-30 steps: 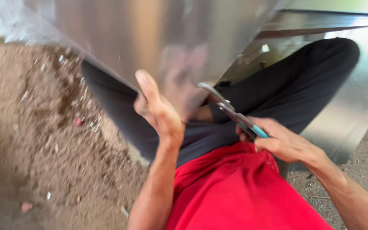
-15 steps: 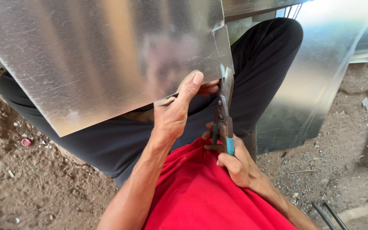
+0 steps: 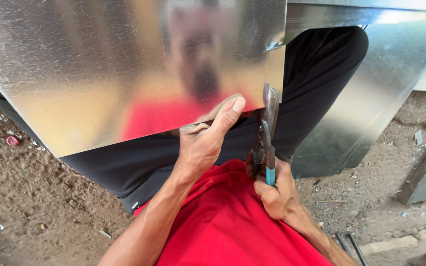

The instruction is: The person cuts small notches into the edges of several rectangular sheet metal pieces using snips while sitting on the ground, then stacks them on top of a larger pile of metal sheets.

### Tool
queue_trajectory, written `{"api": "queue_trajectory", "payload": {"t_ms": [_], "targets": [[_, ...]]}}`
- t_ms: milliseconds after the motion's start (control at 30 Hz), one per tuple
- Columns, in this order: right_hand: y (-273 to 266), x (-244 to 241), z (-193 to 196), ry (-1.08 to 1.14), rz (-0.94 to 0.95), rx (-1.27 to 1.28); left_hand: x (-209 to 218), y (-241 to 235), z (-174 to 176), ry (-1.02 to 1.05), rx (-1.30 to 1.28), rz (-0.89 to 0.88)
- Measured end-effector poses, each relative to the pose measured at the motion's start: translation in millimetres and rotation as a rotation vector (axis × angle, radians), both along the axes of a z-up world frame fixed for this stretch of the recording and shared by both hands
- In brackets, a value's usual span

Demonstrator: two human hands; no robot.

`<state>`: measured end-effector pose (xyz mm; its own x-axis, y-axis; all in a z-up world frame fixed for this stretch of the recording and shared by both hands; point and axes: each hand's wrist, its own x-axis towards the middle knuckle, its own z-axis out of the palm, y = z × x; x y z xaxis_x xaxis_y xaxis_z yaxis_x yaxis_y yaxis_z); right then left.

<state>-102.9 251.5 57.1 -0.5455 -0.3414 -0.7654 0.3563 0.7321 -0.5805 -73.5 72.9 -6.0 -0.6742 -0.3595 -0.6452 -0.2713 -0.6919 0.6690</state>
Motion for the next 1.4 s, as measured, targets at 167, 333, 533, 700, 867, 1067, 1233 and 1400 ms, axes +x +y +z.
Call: {"api": "queue_trajectory", "payload": {"t_ms": [167, 333, 533, 700, 867, 1067, 1233, 1400], "targets": [[3, 5, -7, 0.102, 0.013, -0.036, 5, 5, -5, 0.023, 0.157, -0.017], [-18, -13, 8, -0.111, -0.094, -0.069, 6, 6, -4, -0.021, 0.244, -0.03], [-16, -11, -9, 0.068, -0.007, -0.051, 8, 8, -5, 0.011, 0.244, -0.045], [-29, -20, 1, -0.02, -0.101, -0.084, 7, 8, -7, 0.018, 0.213, -0.061], [-29, -20, -4, 0.083, -0.042, -0.085, 9, 12, -4, 0.038, 0.215, -0.083], [-9, -24, -23, 0.386, 0.197, 0.118, 21, -25, -8, 0.012, 0.186, -0.068], [20, -53, -20, 0.508, 0.677, 0.137, 83, -110, -6, 0.184, 0.058, 0.14], [18, -22, -21, 0.178, 0.563, 0.04, 68, -75, 24, 0.077, -0.361, 0.402]]}}
